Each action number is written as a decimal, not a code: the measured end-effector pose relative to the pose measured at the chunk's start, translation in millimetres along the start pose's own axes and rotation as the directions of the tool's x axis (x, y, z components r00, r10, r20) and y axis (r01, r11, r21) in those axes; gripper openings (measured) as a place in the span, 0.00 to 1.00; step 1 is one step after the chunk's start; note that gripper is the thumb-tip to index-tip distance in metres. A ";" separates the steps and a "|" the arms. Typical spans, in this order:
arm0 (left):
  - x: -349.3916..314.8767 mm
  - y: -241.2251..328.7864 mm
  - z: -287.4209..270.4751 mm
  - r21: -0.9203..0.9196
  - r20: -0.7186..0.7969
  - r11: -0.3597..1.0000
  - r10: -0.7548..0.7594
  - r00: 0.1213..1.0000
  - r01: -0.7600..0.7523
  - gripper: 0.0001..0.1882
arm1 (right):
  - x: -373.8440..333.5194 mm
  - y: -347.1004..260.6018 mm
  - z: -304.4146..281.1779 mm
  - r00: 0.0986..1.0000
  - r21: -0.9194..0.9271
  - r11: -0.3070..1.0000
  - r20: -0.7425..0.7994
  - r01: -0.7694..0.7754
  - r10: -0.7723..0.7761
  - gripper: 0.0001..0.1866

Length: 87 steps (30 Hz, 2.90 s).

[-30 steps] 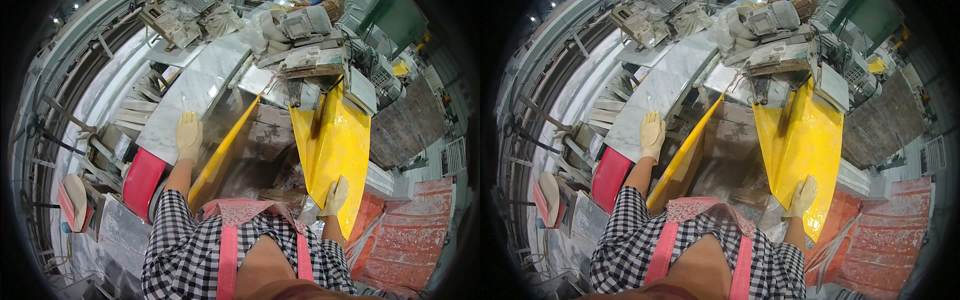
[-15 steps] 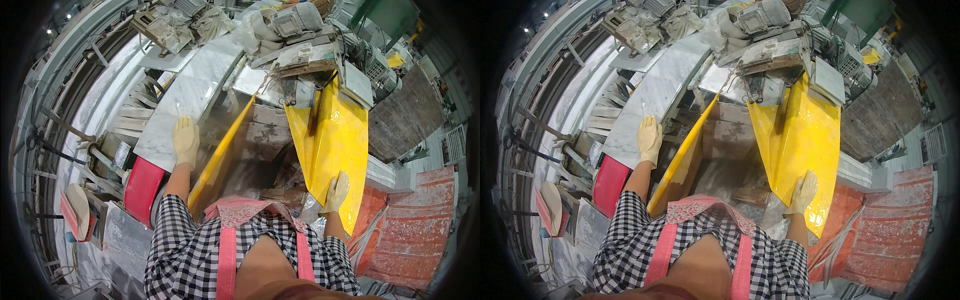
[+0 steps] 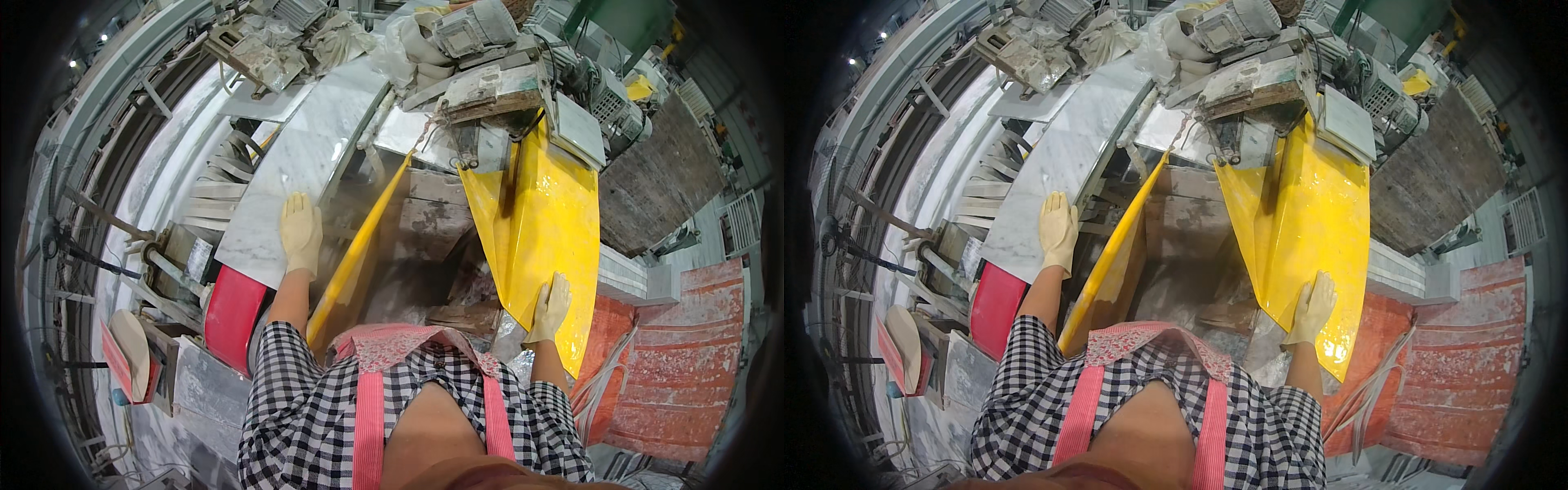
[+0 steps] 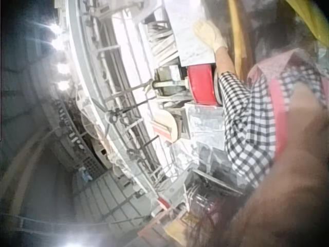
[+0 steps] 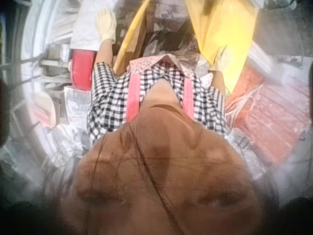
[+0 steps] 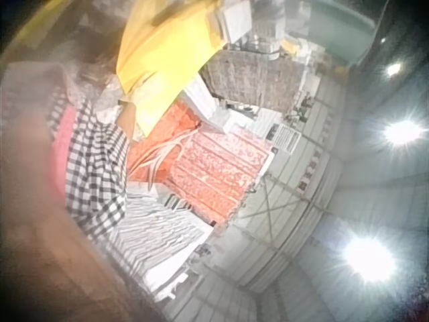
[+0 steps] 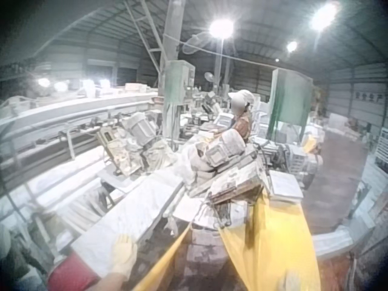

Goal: The person repeatedly picks up rectangular tiles from a yellow conveyor and stacks them into a neat pile. The person uses both hands to lift and place each tile, maintaining alignment as the stack grows.

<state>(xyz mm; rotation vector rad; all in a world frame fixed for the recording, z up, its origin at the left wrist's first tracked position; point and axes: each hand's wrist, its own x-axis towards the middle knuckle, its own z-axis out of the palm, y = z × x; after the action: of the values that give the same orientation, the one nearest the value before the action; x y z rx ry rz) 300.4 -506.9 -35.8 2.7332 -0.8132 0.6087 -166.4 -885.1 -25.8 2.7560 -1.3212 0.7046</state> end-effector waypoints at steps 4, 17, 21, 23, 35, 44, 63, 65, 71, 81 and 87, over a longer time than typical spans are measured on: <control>-0.4 0.7 -1.4 -0.030 -0.014 1.000 0.002 1.000 -0.003 0.23 | -0.5 1.3 0.6 0.999 -0.013 0.999 0.026 -0.033 0.033 0.26; -1.2 0.8 2.3 -0.006 -0.019 1.000 -0.002 1.000 0.002 0.23 | -0.5 4.8 0.3 0.999 -0.006 1.000 0.023 -0.025 0.025 0.25; -0.8 0.5 2.7 -0.031 0.005 0.999 -0.009 1.000 0.009 0.23 | -0.8 4.4 1.1 1.000 -0.022 1.000 -0.002 -0.019 0.019 0.25; -0.4 0.4 2.8 -0.031 0.025 0.999 -0.015 1.000 0.016 0.23 | -0.7 4.5 0.9 1.000 -0.001 1.000 0.011 -0.022 0.022 0.26; -0.4 1.9 4.0 0.013 0.052 1.000 -0.020 0.998 0.019 0.24 | 0.0 9.9 3.0 0.998 -0.031 0.999 0.050 -0.038 0.039 0.26; -0.3 4.1 0.3 0.012 0.021 1.000 -0.005 1.000 0.005 0.22 | -0.5 7.4 1.5 0.999 -0.019 0.999 0.030 -0.040 0.041 0.26; 1.9 2.1 1.7 -0.043 0.047 0.999 0.014 0.999 -0.012 0.23 | 2.9 -1.3 -6.3 0.999 0.003 0.999 -0.002 -0.044 0.044 0.25; 2.0 2.2 1.6 -0.015 0.063 1.000 0.009 0.998 -0.008 0.23 | 3.7 -1.9 -8.6 0.998 -0.004 0.999 0.038 -0.052 0.052 0.24; 0.5 0.1 6.2 -0.001 0.027 1.000 0.024 0.999 -0.024 0.23 | 3.6 -5.4 -10.7 1.000 -0.006 1.000 0.001 -0.027 0.027 0.25; 0.8 1.5 4.2 -0.002 0.027 1.000 0.016 0.999 -0.016 0.23 | 3.4 -4.7 -8.3 0.997 -0.020 0.997 0.018 -0.074 0.074 0.25; 0.4 1.8 5.7 -0.005 0.014 1.000 0.011 1.000 -0.011 0.22 | 3.2 -2.7 -8.9 0.999 -0.005 0.999 0.001 -0.048 0.048 0.25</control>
<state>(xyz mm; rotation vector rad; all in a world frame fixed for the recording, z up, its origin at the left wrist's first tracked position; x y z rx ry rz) 301.5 -510.4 -40.5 2.7329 -0.8323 0.5898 -166.2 -883.9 -16.0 2.7296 -1.3919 0.7015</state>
